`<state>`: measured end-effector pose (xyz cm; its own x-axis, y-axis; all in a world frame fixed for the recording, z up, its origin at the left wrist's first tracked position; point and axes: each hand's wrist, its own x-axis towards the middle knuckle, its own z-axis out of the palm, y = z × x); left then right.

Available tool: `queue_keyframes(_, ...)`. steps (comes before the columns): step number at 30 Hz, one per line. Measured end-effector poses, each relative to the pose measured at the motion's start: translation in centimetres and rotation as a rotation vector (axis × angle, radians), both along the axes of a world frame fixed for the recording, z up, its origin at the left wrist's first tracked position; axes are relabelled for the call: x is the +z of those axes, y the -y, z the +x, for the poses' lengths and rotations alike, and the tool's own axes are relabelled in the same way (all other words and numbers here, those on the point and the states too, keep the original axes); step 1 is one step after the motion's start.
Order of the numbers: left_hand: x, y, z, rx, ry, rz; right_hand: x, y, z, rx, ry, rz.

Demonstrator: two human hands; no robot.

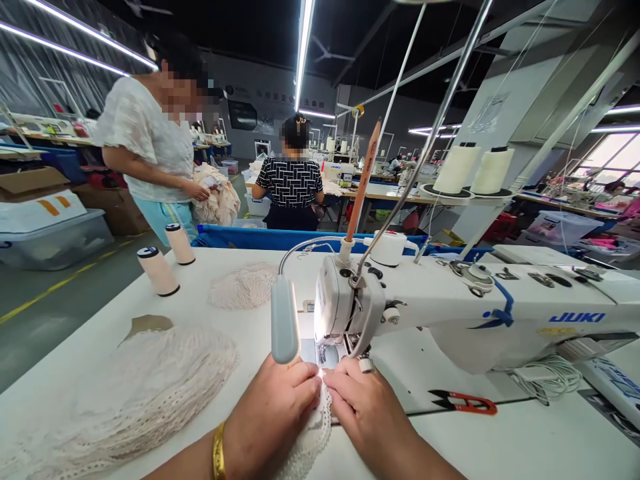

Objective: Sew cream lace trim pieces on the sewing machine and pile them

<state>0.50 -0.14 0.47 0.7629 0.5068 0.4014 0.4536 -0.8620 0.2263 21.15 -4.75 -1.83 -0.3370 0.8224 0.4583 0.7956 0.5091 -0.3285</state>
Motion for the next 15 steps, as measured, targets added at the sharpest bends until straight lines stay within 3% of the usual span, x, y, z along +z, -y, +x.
queue_keyframes(9, -1.0, -1.3, 0.2, -0.023, 0.093, 0.043, -0.6, -0.2, 0.0, -0.046, 0.002, 0.165)
queue_keyframes(15, -1.3, -1.5, 0.2, 0.003, 0.108, 0.085, -0.7, -0.6, 0.0, -0.092, 0.044, 0.130)
